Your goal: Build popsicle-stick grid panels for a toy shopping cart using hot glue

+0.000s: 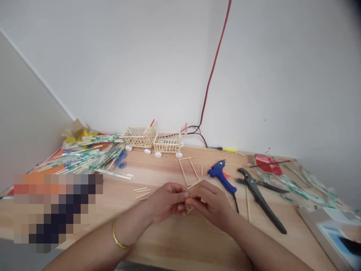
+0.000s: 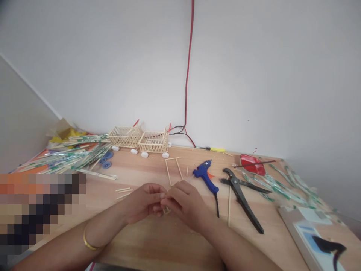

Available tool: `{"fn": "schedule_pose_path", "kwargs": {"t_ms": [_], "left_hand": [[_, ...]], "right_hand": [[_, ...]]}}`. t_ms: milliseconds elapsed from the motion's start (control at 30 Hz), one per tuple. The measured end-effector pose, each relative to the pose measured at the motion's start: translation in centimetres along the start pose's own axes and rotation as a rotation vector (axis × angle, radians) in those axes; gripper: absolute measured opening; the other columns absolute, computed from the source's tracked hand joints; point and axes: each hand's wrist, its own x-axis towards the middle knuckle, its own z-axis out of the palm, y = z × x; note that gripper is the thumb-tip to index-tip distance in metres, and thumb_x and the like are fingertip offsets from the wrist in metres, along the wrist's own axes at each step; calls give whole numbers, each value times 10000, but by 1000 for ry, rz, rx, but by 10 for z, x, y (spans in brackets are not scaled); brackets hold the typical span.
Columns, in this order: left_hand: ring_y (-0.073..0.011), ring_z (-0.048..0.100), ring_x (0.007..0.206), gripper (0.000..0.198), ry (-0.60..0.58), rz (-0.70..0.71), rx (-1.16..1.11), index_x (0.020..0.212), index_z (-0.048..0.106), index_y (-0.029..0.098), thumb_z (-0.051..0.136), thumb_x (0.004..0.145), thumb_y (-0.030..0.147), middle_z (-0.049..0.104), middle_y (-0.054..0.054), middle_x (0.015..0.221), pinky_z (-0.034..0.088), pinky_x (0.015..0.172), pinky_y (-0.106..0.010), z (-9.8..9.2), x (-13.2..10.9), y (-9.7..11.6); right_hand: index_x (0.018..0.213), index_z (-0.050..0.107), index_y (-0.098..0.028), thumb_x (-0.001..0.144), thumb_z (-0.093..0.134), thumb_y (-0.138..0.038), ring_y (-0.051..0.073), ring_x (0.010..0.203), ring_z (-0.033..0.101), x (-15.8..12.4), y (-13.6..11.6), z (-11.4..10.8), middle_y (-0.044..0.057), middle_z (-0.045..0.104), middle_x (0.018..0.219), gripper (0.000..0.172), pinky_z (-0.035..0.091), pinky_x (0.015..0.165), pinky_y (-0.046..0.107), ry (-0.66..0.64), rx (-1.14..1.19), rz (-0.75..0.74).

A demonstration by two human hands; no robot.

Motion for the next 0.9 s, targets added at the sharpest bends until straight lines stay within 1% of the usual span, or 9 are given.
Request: {"fn": "schedule_pose_path", "kwargs": {"t_ms": [167,267,367,467,533,633,700,800,900], "left_hand": [[-75,475,510,282,-32,-10,153,716,649,103,752,662,360,574,-11,587,393,538,-223,-8,1,0],[-76,482,523,262,-36,-23,194,715,620,112,746,666,336,571,-9,603,357,517,-206,-9,2,1],[-66,396,481,235,-7,-11,115,673,530,149,665,733,331,442,49,553,370,505,-218,-4,1,6],[-66,289,448,305,96,135,95,592,398,180,560,802,331,289,78,527,369,471,-225,-1,2,13],[-67,246,440,359,182,248,133,562,339,189,530,825,341,244,83,513,348,455,-217,-2,3,16],[-74,234,430,391,251,321,212,550,320,199,510,842,376,226,89,480,343,461,-224,-6,3,18],[-88,310,446,397,295,372,375,540,355,196,479,862,393,271,75,467,366,502,-241,-6,1,17],[-117,470,567,347,350,529,795,574,503,175,469,879,338,471,15,553,388,600,-256,-1,-4,16],[-138,548,685,164,339,733,1083,804,665,190,518,861,236,604,-27,710,406,661,-253,6,-10,15]], "right_hand": [[721,563,-202,832,613,-344,126,611,491,1,4,-1,12,555,657,187,357,548,240,-23,45,12],[714,575,-197,741,697,-423,120,597,469,1,6,-1,0,538,649,258,338,543,244,-31,167,81],[799,576,-210,648,732,-531,109,566,435,2,7,-3,-27,494,641,387,336,541,248,48,612,265],[824,541,-221,725,633,-590,90,522,364,6,8,-5,-49,413,633,393,353,552,259,196,1109,422],[797,537,-215,780,581,-570,82,517,338,10,7,-7,-46,388,653,358,366,563,263,227,1301,487],[808,547,-211,818,539,-545,88,551,359,14,6,-10,-29,398,699,334,372,564,254,212,1472,572],[820,551,-213,828,513,-555,96,573,372,15,5,-11,-22,406,714,344,376,564,251,204,1548,619],[815,558,-209,835,487,-573,99,584,386,15,4,-12,-19,420,715,371,394,584,255,195,1622,665],[820,574,-193,814,527,-576,101,635,453,14,2,-10,-13,458,737,386,421,632,252,187,1694,687]]}}
